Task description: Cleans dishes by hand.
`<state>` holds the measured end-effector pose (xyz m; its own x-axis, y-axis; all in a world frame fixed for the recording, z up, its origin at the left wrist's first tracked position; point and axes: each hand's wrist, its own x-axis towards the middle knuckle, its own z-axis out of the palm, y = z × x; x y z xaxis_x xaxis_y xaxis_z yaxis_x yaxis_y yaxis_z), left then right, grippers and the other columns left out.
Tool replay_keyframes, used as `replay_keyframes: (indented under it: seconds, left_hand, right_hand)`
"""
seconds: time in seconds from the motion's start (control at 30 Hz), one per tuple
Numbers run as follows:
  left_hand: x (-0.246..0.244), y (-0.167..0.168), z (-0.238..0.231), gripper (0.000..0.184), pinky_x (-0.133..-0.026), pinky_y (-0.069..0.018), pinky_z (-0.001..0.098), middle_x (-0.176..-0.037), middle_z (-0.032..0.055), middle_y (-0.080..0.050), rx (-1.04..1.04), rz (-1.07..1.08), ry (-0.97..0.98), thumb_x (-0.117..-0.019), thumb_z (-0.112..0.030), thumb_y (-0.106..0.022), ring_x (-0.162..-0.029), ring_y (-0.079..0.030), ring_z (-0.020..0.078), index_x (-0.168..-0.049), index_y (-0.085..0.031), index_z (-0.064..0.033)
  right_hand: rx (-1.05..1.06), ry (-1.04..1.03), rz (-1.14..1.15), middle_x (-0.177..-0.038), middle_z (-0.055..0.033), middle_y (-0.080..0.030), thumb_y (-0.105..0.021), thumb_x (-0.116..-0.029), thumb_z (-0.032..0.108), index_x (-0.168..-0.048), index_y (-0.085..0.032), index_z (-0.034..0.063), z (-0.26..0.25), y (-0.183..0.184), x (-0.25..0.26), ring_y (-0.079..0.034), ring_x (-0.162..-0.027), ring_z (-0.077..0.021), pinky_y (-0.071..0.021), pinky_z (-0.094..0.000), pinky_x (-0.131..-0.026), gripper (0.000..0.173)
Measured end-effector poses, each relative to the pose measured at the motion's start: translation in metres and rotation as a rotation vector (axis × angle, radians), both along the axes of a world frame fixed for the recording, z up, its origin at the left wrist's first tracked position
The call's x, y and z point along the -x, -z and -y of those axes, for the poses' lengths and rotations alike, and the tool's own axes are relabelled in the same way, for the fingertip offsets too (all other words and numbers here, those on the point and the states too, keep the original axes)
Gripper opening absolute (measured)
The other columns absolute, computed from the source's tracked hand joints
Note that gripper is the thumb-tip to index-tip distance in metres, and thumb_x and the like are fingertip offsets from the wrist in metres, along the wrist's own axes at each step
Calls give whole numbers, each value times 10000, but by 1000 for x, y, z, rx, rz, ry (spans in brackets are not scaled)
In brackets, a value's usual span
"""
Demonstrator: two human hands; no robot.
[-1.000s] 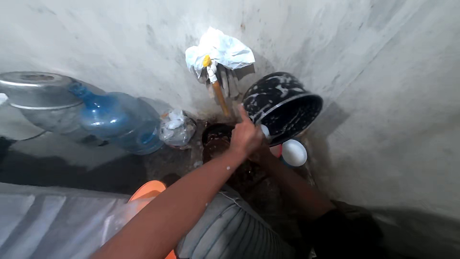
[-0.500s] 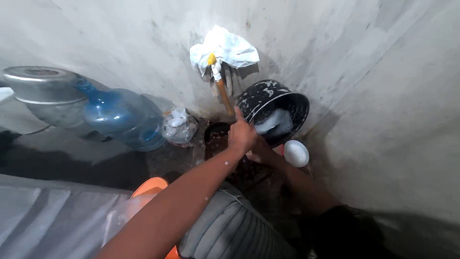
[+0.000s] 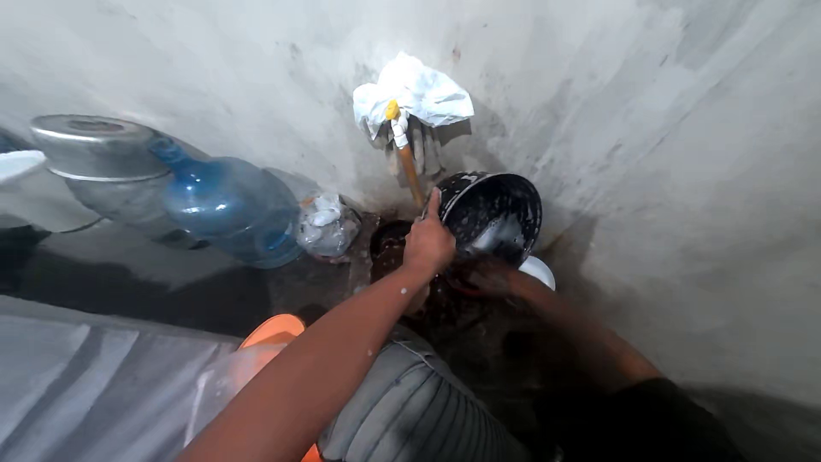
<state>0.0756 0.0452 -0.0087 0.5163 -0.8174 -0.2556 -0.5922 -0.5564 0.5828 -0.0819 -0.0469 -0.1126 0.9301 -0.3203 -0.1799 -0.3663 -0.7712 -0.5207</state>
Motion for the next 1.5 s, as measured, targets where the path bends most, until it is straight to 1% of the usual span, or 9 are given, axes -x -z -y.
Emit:
replay_keyframes:
  seconds: [0.1, 0.2, 0.47, 0.63, 0.83, 0.97, 1.1, 1.27, 1.5]
  left_hand:
    - [-8, 3, -5, 796, -884, -541, 612, -1262, 253, -636, -17, -25, -11, -1002, -134, -539, -1087, -664, 424, -1662, -122, -286]
    - [-3, -1, -6, 738, -803, -568, 587, -1152, 246, -674, -54, -74, -15, -967, -147, -576, -976, -695, 398, -1633, -265, -221]
    - [12, -15, -5, 423, -726, -581, 524, -1059, 213, -667, -49, -224, -34, -979, -188, -598, -871, -695, 331, -1389, -545, -94]
    - [1, -6, -3, 606, -761, -589, 531, -1115, 216, -676, 60, -246, -40, -1002, -196, -591, -881, -704, 327, -1573, -389, -154]
    - [-12, 10, -6, 679, -916, -542, 593, -1248, 231, -655, 143, -242, -105, -1012, -145, -572, -1097, -672, 380, -1624, -284, -201]
    - [-2, 2, -4, 674, -902, -545, 578, -1226, 225, -662, 172, -234, -126, -1015, -139, -561, -1074, -679, 366, -1624, -278, -195]
    - [5, -6, -4, 598, -907, -539, 585, -1194, 219, -677, 160, -158, -95, -1022, -152, -555, -1072, -681, 367, -1586, -356, -163]
    - [-3, -2, -13, 634, -878, -534, 595, -1179, 238, -675, 230, -149, -142, -1008, -114, -544, -1047, -675, 390, -1600, -322, -156]
    - [10, -10, -11, 685, -851, -554, 571, -1139, 239, -678, 228, -110, -158, -1026, -130, -541, -1003, -692, 379, -1633, -226, -164]
  right_hand:
    - [462, 186, -192, -1418, -199, -590, -648, -954, 158, -1337, -657, 55, 14, -15, 14, -474, -1384, -406, -281, -602, -1203, 396]
    - [805, 281, 2, -1316, -244, -619, -613, -906, -40, -1080, -711, -50, 42, -24, 10, -542, -1264, -460, -481, -597, -997, 199]
    - [709, 358, 681, -1181, -256, -663, -624, -940, 15, -1131, -704, -14, 60, -53, -43, -645, -1146, -415, -550, -510, -974, 209]
    - [9, 276, 396, -1179, -233, -677, -710, -908, 67, -1240, -635, -3, 17, -37, -59, -681, -1070, -362, -544, -561, -966, 347]
    - [373, 317, -272, -1125, -280, -676, -618, -943, -45, -1075, -696, -56, 23, -58, -23, -652, -1093, -476, -536, -636, -903, 154]
    - [575, 553, 44, -1064, -303, -684, -573, -965, -12, -1041, -682, -100, 56, -73, -41, -678, -1021, -488, -556, -625, -838, 159]
    - [324, 404, 353, -1293, -202, -654, -644, -989, 209, -1258, -682, 9, 52, -71, -71, -625, -1223, -364, -495, -531, -1064, 337]
    - [174, 65, -4, -1224, -222, -672, -702, -902, 18, -1171, -705, 3, 15, -53, -51, -647, -1147, -402, -516, -585, -996, 270]
    - [559, 522, 130, -1097, -297, -678, -600, -943, -50, -1043, -696, -91, 56, -86, -44, -662, -1083, -470, -542, -588, -921, 146]
